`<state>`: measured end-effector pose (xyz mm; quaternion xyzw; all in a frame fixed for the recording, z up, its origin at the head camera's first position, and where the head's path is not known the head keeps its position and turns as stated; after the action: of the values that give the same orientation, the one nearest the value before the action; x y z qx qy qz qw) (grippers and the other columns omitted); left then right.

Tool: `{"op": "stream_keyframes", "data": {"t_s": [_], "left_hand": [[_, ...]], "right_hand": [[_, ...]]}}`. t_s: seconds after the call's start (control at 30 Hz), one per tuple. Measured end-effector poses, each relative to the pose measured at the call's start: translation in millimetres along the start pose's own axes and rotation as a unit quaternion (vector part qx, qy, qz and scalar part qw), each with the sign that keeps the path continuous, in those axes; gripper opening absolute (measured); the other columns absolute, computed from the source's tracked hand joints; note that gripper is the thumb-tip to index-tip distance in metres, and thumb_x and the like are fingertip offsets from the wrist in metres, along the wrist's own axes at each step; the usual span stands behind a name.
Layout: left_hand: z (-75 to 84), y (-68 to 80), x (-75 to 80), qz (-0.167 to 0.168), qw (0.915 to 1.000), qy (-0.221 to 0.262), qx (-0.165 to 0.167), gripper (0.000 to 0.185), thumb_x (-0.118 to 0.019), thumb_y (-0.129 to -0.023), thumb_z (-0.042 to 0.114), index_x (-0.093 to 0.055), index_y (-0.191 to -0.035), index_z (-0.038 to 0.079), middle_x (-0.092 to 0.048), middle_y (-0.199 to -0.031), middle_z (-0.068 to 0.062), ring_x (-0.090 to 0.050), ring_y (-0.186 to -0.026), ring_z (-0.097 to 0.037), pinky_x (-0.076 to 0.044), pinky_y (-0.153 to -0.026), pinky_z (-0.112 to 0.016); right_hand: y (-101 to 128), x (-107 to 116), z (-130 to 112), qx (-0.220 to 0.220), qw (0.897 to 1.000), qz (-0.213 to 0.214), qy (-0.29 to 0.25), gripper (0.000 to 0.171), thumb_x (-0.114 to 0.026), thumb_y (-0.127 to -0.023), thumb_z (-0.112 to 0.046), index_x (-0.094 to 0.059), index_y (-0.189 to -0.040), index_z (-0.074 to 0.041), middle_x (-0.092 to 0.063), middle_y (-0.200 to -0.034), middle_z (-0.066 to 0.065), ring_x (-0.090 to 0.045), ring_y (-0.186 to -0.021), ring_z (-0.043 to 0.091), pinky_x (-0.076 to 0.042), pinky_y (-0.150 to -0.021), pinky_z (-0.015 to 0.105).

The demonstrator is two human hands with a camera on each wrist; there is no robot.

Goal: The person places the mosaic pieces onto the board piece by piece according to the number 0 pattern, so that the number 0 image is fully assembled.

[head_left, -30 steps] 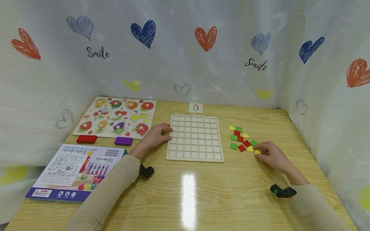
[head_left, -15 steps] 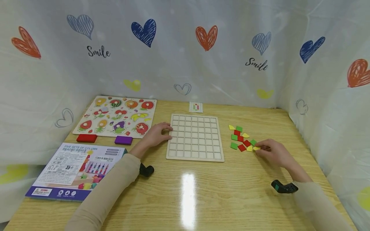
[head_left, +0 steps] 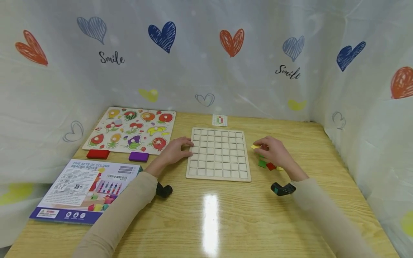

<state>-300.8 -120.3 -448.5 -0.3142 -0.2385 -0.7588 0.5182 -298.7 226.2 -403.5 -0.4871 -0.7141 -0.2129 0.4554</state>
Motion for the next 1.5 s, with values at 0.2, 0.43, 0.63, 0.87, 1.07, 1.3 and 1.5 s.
{"op": "stream_keyframes", "data": {"t_s": [0.2, 0.43, 0.63, 0.87, 1.07, 1.3, 1.5], "left_hand": [[2.9, 1.1, 1.3, 0.002, 1.0000, -0.003, -0.006, 0.037, -0.070, -0.091, 0.019, -0.065, -0.125, 0.004, -0.046, -0.147, -0.015, -0.028, -0.144, -0.034, -0.020, -0.118, -0.050], [2.5, 1.4, 1.7, -0.001, 1.0000, 0.002, -0.004, 0.036, -0.071, -0.091, 0.018, -0.065, -0.123, 0.004, -0.046, -0.147, -0.015, -0.029, -0.143, -0.035, -0.021, -0.118, -0.049], [1.9, 0.7, 2.1, 0.001, 1.0000, 0.001, -0.007, 0.036, -0.071, -0.091, 0.019, -0.065, -0.123, 0.004, -0.046, -0.147, -0.015, -0.031, -0.142, -0.035, -0.022, -0.117, -0.049], [0.0, -0.5, 0.6, -0.003, 1.0000, -0.002, 0.000, 0.037, -0.071, -0.091, 0.020, -0.065, -0.124, 0.005, -0.046, -0.147, -0.015, -0.031, -0.142, -0.035, -0.022, -0.117, -0.049], [-0.6, -1.5, -0.1, -0.002, 1.0000, -0.003, 0.001, 0.037, -0.071, -0.091, 0.020, -0.065, -0.124, 0.006, -0.046, -0.147, -0.014, -0.031, -0.142, -0.035, -0.022, -0.117, -0.049], [-0.4, -0.7, 0.5, -0.002, 1.0000, -0.003, 0.004, 0.037, -0.071, -0.091, 0.020, -0.065, -0.125, 0.006, -0.046, -0.148, -0.014, -0.030, -0.142, -0.035, -0.021, -0.117, -0.050], [0.7, 0.9, 0.9, -0.005, 1.0000, -0.002, 0.005, 0.037, -0.071, -0.091, 0.019, -0.065, -0.124, 0.006, -0.046, -0.148, -0.014, -0.030, -0.142, -0.035, -0.021, -0.117, -0.050]], "right_hand": [[-35.0, -26.0, -17.3, -0.004, 1.000, -0.001, -0.015, 0.029, -0.069, -0.093, -0.016, -0.070, -0.116, 0.001, -0.065, -0.101, 0.015, -0.059, -0.087, 0.026, -0.051, -0.077, 0.043], [-68.6, -50.1, -37.5, 0.008, 0.999, -0.020, -0.032, 0.028, -0.067, -0.094, -0.015, -0.070, -0.117, -0.001, -0.064, -0.103, 0.015, -0.061, -0.091, 0.027, -0.052, -0.078, 0.041], [-94.1, -62.9, -53.8, 0.044, 0.997, -0.045, -0.035, 0.026, -0.066, -0.094, -0.013, -0.070, -0.117, -0.001, -0.067, -0.111, 0.014, -0.064, -0.096, 0.025, -0.053, -0.085, 0.040], [-114.1, -80.6, -67.5, 0.097, 0.992, -0.083, -0.003, 0.025, -0.065, -0.094, -0.007, -0.069, -0.117, -0.001, -0.066, -0.115, 0.014, -0.063, -0.098, 0.025, -0.054, -0.085, 0.038], [-120.2, -91.3, -76.0, 0.150, 0.984, -0.087, 0.033, 0.024, -0.065, -0.094, -0.006, -0.070, -0.116, -0.001, -0.066, -0.114, 0.014, -0.062, -0.102, 0.027, -0.052, -0.087, 0.039], [-119.3, -91.7, -77.8, 0.161, 0.983, -0.086, 0.025, 0.024, -0.064, -0.094, -0.007, -0.071, -0.117, -0.003, -0.066, -0.113, 0.013, -0.062, -0.102, 0.026, -0.052, -0.086, 0.039], [-122.0, -93.6, -72.7, 0.118, 0.988, -0.094, 0.015, 0.023, -0.064, -0.095, -0.010, -0.071, -0.117, -0.004, -0.066, -0.113, 0.012, -0.061, -0.103, 0.025, -0.051, -0.088, 0.040]]}}
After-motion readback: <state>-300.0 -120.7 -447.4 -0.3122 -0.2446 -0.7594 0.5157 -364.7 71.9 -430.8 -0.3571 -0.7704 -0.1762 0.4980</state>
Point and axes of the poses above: each hand's wrist, its own y-axis away from the middle knuckle, its own x-axis out of the back of the hand, z = x × y, the point moved 6 cm from there along -y, towards the middle knuckle
